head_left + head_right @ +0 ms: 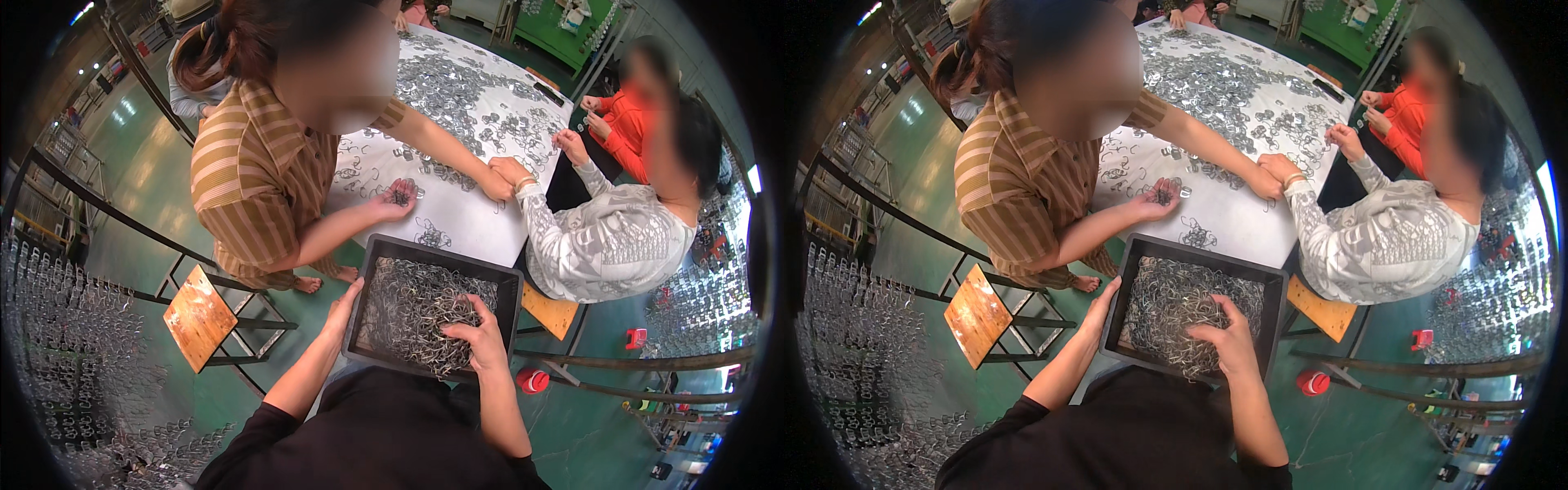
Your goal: The person repeatedly scoops tangled metal hooks or clips from a black tray and places them onto a white table where other workers are also sorting similar items. The person continues this repetitive transfer until the tray is empty.
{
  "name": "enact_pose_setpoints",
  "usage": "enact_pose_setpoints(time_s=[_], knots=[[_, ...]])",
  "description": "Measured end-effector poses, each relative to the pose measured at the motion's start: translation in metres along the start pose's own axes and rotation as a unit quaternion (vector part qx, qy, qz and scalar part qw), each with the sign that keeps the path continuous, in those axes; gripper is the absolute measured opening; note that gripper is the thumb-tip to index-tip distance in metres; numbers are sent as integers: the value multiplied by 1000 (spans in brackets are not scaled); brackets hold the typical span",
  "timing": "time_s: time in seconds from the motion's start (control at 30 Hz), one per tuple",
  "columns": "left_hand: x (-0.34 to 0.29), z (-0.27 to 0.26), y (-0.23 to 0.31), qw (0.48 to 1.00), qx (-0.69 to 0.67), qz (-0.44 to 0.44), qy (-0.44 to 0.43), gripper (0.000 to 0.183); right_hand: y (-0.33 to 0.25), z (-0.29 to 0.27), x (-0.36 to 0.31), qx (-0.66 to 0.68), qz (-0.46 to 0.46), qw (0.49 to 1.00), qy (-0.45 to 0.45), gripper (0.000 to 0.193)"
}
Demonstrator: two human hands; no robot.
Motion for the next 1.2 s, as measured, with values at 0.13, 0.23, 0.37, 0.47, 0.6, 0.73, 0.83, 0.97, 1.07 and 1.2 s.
enact_pose_setpoints(time_s=[0.13,0.23,0.37,0.47,0.6,0.73,0.83,0.97,1.07,1.2], knots=[[2,-2,-7,1000,-12,0,-5,72,2,-1,-3,14,-5,1000,-5,45],[1,1,-9,999,-37,14,-16,68,0,-2,-4,11,2,1000,-13,46],[-5,1,-5,999,-39,6,-17,68,-7,-2,-4,9,-2,1000,-3,48],[-8,1,-3,999,-28,7,-12,70,-15,0,-2,15,-10,1000,-2,50],[-5,0,-3,999,-39,17,-17,72,-23,1,1,-8,-21,1000,-4,50],[-4,-1,-5,998,-46,14,-30,73,-25,2,6,1,-15,1000,-2,50],[-4,-2,-4,998,-47,21,-30,72,-26,3,7,-15,-23,1000,-1,51],[-8,0,-3,998,-50,9,-37,67,-27,4,5,-30,-7,999,12,52],[-12,1,0,998,-54,11,-34,63,-29,8,2,3,2,1000,0,52],[-18,4,4,996,-72,23,-47,60,-40,14,2,-7,3,1000,-16,50]])
Point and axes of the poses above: each hand's wrist, its own x-axis towards the middle knuckle, its own z-axis out of the palm, y = z × x, the point moved 3 cm from there along x, towards the middle knuckle, and after that the axes turned 8 degrees about -y, right-handed, at the moved point
